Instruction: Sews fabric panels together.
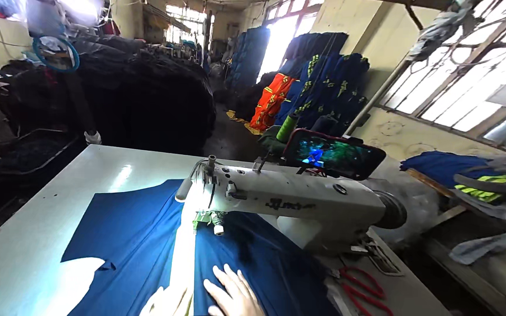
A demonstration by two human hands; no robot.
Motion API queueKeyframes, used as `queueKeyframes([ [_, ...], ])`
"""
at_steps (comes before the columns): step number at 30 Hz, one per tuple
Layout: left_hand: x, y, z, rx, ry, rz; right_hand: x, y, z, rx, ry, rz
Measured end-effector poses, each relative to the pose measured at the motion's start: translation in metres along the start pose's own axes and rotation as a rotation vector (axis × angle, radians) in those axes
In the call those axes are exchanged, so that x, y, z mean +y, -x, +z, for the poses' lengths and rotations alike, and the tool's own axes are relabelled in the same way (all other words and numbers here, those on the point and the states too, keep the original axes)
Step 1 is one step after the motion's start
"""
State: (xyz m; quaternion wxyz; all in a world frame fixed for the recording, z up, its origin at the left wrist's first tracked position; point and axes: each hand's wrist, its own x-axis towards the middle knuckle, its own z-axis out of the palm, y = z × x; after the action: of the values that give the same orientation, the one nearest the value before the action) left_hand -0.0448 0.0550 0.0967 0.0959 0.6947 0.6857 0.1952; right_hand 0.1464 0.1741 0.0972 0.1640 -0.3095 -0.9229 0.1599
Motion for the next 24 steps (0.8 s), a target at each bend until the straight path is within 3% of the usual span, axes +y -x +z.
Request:
queueKeyframes([
  [6,-0.027,-0.039,-0.001,-0.046,-0.021,0.023,0.02,-0.037,-0.008,-0.089,0.058,0.035],
  [10,-0.023,-0.013,-0.002,0.077,0.011,0.127,-0.018,-0.009,-0.009,0.109,-0.034,-0.113],
  [15,-0.005,0.031,0.003,0.136,0.07,0.08,-0.045,0.035,0.013,0.116,-0.08,-0.15],
  [21,-0.011,0.005,-0.006,0.019,0.035,0.024,-0.031,0.012,0.014,0.106,-0.022,-0.143],
  [24,-0.017,-0.003,-0.009,0.022,0.05,0.074,-0.03,0.008,0.01,0.1,-0.01,-0.144],
])
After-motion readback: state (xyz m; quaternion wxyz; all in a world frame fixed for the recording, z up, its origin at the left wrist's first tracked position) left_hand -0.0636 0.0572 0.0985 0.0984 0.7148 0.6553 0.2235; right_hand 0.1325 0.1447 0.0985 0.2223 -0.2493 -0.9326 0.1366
